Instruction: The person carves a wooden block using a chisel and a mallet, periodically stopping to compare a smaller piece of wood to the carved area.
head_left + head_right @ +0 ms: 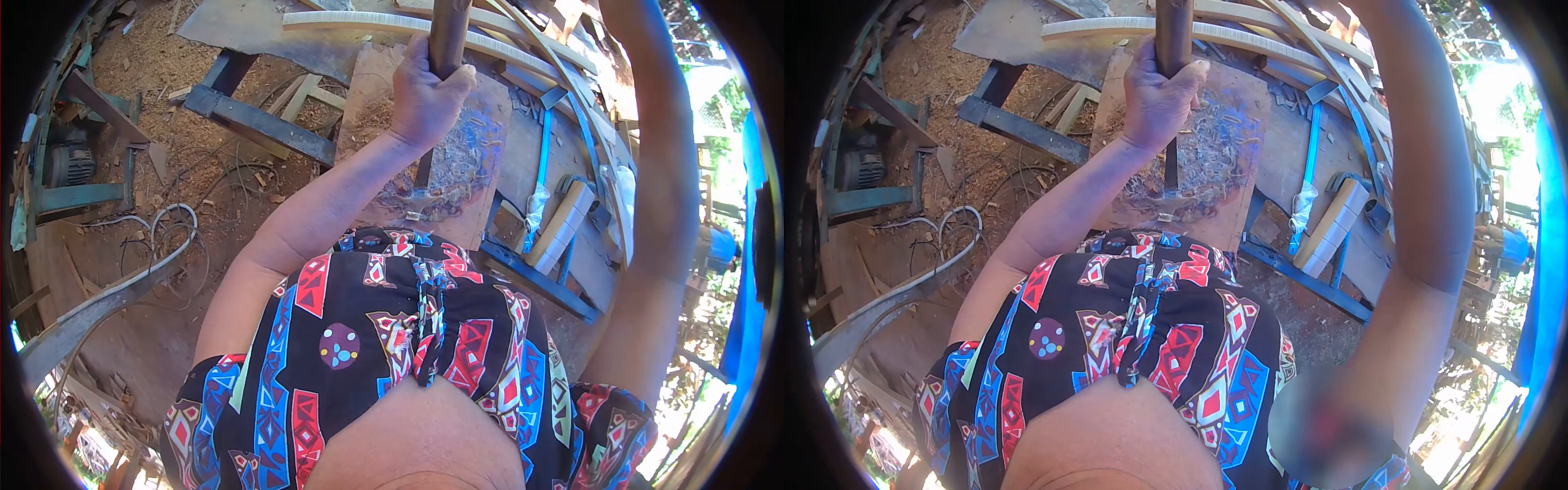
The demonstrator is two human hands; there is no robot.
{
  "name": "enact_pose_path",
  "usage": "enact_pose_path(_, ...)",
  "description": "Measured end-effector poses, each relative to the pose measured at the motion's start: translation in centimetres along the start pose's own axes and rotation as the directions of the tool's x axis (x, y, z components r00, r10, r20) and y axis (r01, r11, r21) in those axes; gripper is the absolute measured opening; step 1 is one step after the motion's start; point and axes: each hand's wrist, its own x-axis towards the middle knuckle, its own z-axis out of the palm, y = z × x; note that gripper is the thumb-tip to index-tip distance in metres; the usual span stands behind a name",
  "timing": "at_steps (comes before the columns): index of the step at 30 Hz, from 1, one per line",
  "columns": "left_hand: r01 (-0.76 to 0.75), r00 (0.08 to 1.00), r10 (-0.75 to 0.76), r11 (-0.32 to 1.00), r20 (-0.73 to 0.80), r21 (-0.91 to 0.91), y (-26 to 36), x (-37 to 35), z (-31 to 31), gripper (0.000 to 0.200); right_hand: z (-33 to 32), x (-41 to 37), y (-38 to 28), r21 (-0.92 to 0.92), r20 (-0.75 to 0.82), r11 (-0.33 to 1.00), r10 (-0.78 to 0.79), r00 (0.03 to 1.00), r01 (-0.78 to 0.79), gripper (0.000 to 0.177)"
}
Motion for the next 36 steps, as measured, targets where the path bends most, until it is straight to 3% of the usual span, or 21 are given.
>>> enact_pose_path(2,0.013,1.0,-0.013,1.0,0.002,0.01,0.2,0.1,-0.2,0.026,-0.1,-0.3,1.2,0.132,0.187,0.901,0.387,0.903,-0.413,0.046)
enact_pose_path(3,0.011,1.0,-0.011,1.0,0.003,0.012,0.1,0.1,-0.4,0.026,1.3,-0.4,-1.2,0.214,0.304,0.635,0.678,0.669,-0.742,0.049)
enact_pose_path(5,0.052,0.999,-0.052,0.996,0.002,0.07,-0.3,0.2,-0.5,0.027,0.9,0.4,-4.6,0.098,0.488,0.62,0.652,0.58,-0.779,0.06)
enact_pose_path(9,-0.045,0.999,0.044,0.99,0.01,0.136,0.0,-0.4,-0.2,0.028,-1.3,1.0,-2.7,0.309,0.294,0.692,0.583,0.757,-0.653,0.043)
enact_pose_path(10,-0.019,1.0,0.017,0.997,0.017,0.07,0.1,-0.5,-0.2,0.028,-2.1,0.0,-0.6,0.137,0.201,0.931,0.308,0.93,-0.338,0.042)
enact_pose_path(12,0.0,1.0,0.0,1.0,0.027,0.003,0.3,-0.5,-0.1,0.029,-0.3,-1.0,-1.3,0.009,-0.068,0.997,0.079,0.995,-0.078,0.041)
enact_pose_path(13,-0.026,0.999,0.025,0.999,0.025,0.03,0.3,-0.5,-0.1,0.03,0.5,-1.3,-1.7,0.273,0.1,0.867,0.405,0.909,-0.417,0.04)
enact_pose_path(14,-0.053,0.998,0.052,0.997,0.025,0.056,0.2,-0.5,-0.1,0.03,1.2,-1.6,-2.1,0.431,0.254,0.562,0.675,0.693,-0.705,0.039)
enact_pose_path(16,-0.003,1.0,0.003,0.999,0.018,0.044,-0.4,-0.1,-0.4,0.03,2.1,-2.1,-1.6,0.288,0.341,0.698,0.565,0.752,-0.655,0.037)
enact_pose_path(19,0.023,1.0,-0.024,0.998,0.019,0.058,-0.3,0.0,-0.2,0.03,-1.1,0.3,-2.0,0.197,0.425,0.613,0.65,0.631,-0.765,0.026)
enact_pose_path(20,0.006,1.0,-0.008,0.996,0.021,0.089,-0.3,-0.3,-0.2,0.03,-0.7,0.0,-1.0,0.249,0.24,0.708,0.616,0.75,-0.661,0.016)
enact_pose_path(22,0.02,0.999,-0.022,0.996,0.027,0.083,-0.4,-0.3,-0.2,0.03,-0.8,-0.5,2.6,0.503,0.134,0.704,0.509,0.85,-0.501,0.016)
enact_pose_path(24,0.02,0.999,-0.023,0.997,0.03,0.078,-0.3,-0.1,-0.2,0.03,0.7,-1.0,0.8,0.496,0.162,0.689,0.524,0.836,-0.528,0.02)
enact_pose_path(25,0.033,0.999,-0.035,0.994,0.023,0.103,-0.2,-0.3,-0.2,0.029,1.7,-1.5,-1.1,0.407,0.261,0.585,0.662,0.702,-0.702,0.021)
enact_pose_path(26,0.046,0.999,-0.048,0.991,0.014,0.129,-0.1,-0.2,-0.3,0.028,2.0,-2.3,-1.6,0.252,0.463,0.644,0.575,0.674,-0.723,0.024)
enact_pose_path(27,0.046,0.999,-0.048,0.99,0.012,0.133,-0.4,-0.1,-0.5,0.028,0.7,-1.0,-2.4,0.131,0.542,0.558,0.651,0.531,-0.819,0.026)
enact_pose_path(29,0.01,1.0,-0.011,0.997,0.01,0.082,-0.9,0.1,-0.5,0.026,-1.3,0.6,-2.6,0.004,0.448,0.601,0.714,0.538,-0.799,0.025)
enact_pose_path(31,0.028,0.999,-0.03,0.996,0.025,0.085,-0.5,0.0,-0.4,0.026,-2.0,-0.5,1.8,0.268,0.293,0.842,0.392,0.872,-0.469,0.022)
enact_pose_path(33,0.042,0.998,-0.045,0.995,0.036,0.088,-0.4,0.1,-0.3,0.026,-2.0,0.0,2.9,0.664,0.146,0.444,0.712,0.687,-0.602,0.024)
enact_pose_path(35,0.044,0.998,-0.046,0.996,0.033,0.071,-0.3,0.2,-0.3,0.027,-1.8,-1.2,2.5,0.8,0.228,0.364,0.552,0.802,-0.477,0.026)
enact_pose_path(36,0.04,0.998,-0.043,0.996,0.034,0.073,-0.5,0.2,-0.4,0.027,1.2,-2.6,3.6,0.536,0.254,0.691,0.416,0.873,-0.485,0.03)
